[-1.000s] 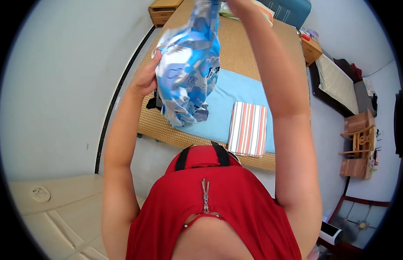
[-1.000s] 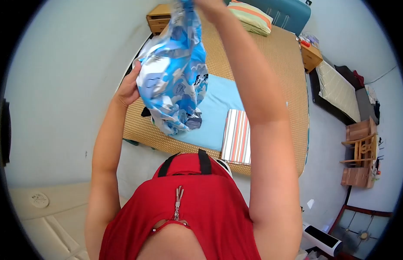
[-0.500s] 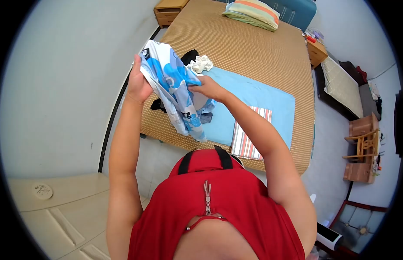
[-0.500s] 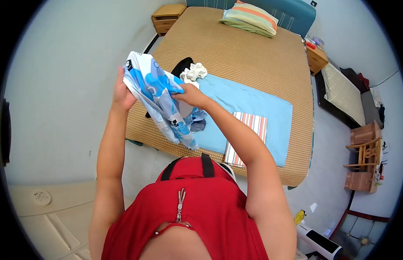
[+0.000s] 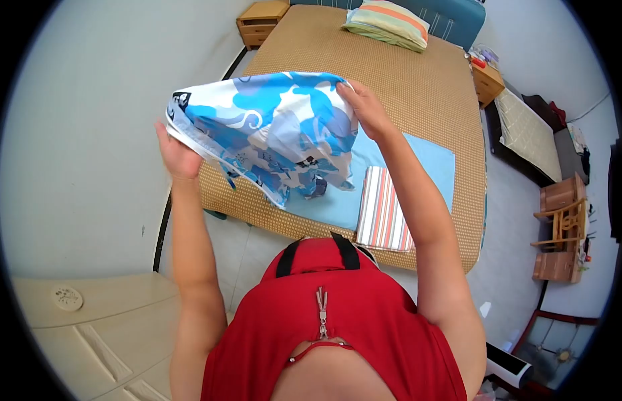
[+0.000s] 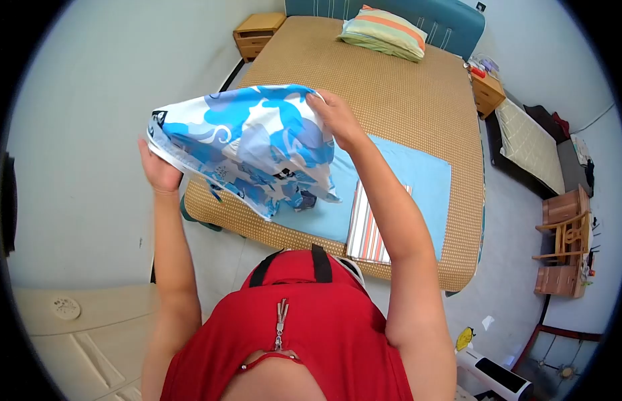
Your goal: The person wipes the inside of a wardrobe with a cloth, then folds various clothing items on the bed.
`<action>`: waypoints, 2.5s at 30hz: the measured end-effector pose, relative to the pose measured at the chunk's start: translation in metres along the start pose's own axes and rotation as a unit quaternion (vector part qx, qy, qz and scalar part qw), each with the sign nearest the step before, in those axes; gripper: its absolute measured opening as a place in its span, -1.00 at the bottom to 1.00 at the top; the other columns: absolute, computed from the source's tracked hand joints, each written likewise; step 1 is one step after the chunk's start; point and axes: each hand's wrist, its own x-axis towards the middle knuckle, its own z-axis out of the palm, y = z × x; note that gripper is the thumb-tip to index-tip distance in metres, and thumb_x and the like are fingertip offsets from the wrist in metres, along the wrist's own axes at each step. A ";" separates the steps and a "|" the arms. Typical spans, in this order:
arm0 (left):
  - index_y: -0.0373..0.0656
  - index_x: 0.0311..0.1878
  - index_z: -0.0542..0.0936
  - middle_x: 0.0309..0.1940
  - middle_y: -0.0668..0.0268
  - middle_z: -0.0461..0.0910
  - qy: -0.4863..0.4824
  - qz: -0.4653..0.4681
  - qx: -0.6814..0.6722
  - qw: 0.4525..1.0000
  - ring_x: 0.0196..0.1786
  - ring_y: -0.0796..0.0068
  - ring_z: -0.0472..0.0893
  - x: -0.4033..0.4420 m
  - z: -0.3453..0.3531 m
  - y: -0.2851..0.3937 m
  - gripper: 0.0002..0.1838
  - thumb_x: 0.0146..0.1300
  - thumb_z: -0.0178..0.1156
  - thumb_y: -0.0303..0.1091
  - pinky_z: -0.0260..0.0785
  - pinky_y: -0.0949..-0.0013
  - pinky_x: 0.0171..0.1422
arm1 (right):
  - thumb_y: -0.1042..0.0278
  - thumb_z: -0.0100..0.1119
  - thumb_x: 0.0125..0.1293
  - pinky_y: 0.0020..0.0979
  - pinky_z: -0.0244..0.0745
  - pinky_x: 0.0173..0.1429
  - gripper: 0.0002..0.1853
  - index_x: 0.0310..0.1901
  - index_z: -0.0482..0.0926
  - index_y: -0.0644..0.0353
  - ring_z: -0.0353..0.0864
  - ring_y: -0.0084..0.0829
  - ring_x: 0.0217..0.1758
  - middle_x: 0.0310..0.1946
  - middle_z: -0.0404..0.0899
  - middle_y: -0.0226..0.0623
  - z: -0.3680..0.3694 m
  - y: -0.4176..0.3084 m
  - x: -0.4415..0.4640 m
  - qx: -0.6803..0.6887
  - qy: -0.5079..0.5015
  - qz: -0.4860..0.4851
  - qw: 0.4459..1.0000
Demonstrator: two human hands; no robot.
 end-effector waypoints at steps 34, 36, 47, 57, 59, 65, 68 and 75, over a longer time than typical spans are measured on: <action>-0.17 0.06 0.48 -0.11 0.27 0.56 0.010 -0.247 0.155 0.957 -0.05 0.44 0.55 -0.002 0.108 -0.080 -0.62 0.38 0.03 -0.08 0.45 0.38 0.04 | 0.13 0.34 0.12 -0.33 0.45 0.05 -0.44 0.10 0.43 0.24 0.56 -0.34 -0.08 -0.07 0.55 -0.17 0.093 -0.001 -0.037 -0.056 0.022 -0.102 0.993; -0.14 0.01 0.51 -0.15 0.34 0.54 -0.002 -0.238 0.232 0.943 -0.07 0.52 0.51 0.003 0.106 -0.080 -0.66 0.38 0.05 -0.08 0.40 0.45 0.04 | 0.15 0.32 0.14 -0.33 0.48 -0.02 -0.50 0.05 0.46 0.22 0.59 -0.34 -0.17 -0.14 0.57 -0.19 0.101 -0.011 -0.039 -0.072 0.056 -0.088 0.992; -0.21 0.22 0.37 0.15 0.20 0.43 -0.191 -0.108 0.602 0.768 0.21 0.33 0.42 0.026 0.056 -0.100 -0.57 0.29 0.10 -0.36 0.27 0.38 0.27 | 0.29 0.09 0.34 -0.52 0.36 -0.21 -0.78 -0.16 0.54 0.30 0.42 -0.60 -0.34 -0.39 0.51 -0.44 0.108 -0.014 -0.026 -0.068 0.050 -0.065 0.994; -0.19 0.21 0.34 0.05 0.27 0.47 -0.087 0.077 0.551 0.826 0.07 0.38 0.50 -0.006 0.009 -0.149 -0.60 0.32 0.06 -0.36 0.38 0.39 0.14 | 0.20 0.16 0.31 -0.59 0.36 -0.26 -0.79 -0.26 0.55 0.19 0.44 -0.71 -0.35 -0.43 0.49 -0.54 0.096 -0.065 -0.091 -0.012 -0.247 -0.014 0.969; -0.19 0.21 0.34 0.06 0.27 0.47 -0.050 0.066 0.533 0.842 0.07 0.38 0.50 -0.005 0.002 -0.140 -0.59 0.32 0.07 -0.35 0.38 0.39 0.14 | 0.19 0.16 0.31 -0.62 0.30 -0.39 -0.78 -0.33 0.55 0.17 0.40 -0.74 -0.43 -0.52 0.44 -0.56 0.087 -0.066 -0.114 -0.101 -0.300 0.057 0.947; -0.19 0.21 0.34 0.06 0.27 0.47 0.075 0.054 0.436 0.895 0.07 0.38 0.51 0.003 -0.018 -0.076 -0.59 0.32 0.08 -0.34 0.38 0.38 0.14 | 0.19 0.13 0.33 -0.54 0.30 -0.27 -0.77 -0.29 0.52 0.20 0.34 -0.67 -0.39 -0.50 0.42 -0.47 0.078 0.008 -0.162 -0.125 -0.361 0.069 0.921; -0.19 0.21 0.34 0.07 0.27 0.47 0.116 0.058 0.389 0.912 0.07 0.38 0.51 -0.008 -0.023 -0.034 -0.58 0.32 0.08 -0.33 0.39 0.38 0.14 | 0.19 0.12 0.32 -0.44 0.33 -0.21 -0.77 -0.23 0.51 0.21 0.42 -0.52 -0.35 -0.46 0.47 -0.33 0.095 0.016 -0.171 -0.104 -0.379 0.042 0.919; -0.18 0.22 0.34 0.07 0.28 0.47 0.175 0.062 0.359 0.915 0.07 0.38 0.51 -0.067 -0.022 0.042 -0.57 0.31 0.09 -0.31 0.39 0.38 0.14 | 0.21 0.14 0.29 -0.38 0.35 -0.18 -0.76 -0.16 0.53 0.22 0.48 -0.41 -0.31 -0.39 0.55 -0.24 0.149 0.029 -0.171 -0.063 -0.509 -0.015 0.858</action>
